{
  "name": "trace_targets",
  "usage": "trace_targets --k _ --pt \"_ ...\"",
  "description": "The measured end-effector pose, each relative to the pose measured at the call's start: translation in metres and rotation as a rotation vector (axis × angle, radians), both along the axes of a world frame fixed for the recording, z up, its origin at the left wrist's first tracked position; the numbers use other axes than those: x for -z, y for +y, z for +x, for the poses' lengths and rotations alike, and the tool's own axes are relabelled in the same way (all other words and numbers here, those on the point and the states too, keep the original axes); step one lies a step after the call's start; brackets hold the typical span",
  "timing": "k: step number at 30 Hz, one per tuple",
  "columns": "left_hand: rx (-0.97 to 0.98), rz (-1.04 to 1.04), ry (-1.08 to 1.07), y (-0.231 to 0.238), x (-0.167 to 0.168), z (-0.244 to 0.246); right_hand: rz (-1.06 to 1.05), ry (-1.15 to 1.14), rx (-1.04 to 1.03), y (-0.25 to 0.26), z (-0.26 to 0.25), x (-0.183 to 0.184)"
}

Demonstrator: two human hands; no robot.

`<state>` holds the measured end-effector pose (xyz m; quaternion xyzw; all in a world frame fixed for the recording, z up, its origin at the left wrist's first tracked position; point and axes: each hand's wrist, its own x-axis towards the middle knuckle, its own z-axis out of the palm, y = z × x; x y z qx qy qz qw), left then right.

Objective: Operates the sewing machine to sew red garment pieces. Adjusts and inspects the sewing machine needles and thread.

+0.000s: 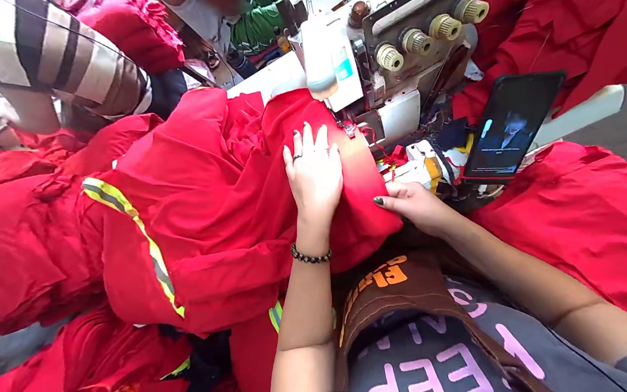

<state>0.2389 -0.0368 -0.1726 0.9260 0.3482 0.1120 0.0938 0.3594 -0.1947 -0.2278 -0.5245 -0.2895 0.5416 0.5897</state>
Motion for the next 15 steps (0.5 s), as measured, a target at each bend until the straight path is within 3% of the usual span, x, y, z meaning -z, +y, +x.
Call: trace_targets --k 4,6,10,13,15 --pt "-0.071 -0.025 0.07 0.052 0.0 0.025 0.092 0.013 0.043 0.026 0.003 0.003" --pt "-0.083 0.051 -0.029 0.057 0.004 0.024 0.091 0.0 0.045 0.028 0.003 0.004" --pt "0.177 0.271 -0.466 -0.019 0.027 -0.013 0.035 -0.051 0.052 0.011 0.005 0.005" --pt "0.376 0.312 -0.434 -0.076 0.079 -0.033 0.014 -0.119 0.03 -0.008 0.005 0.009" --pt "0.371 0.411 -0.376 -0.092 0.107 -0.039 0.029 -0.134 0.0 -0.016 0.001 0.009"
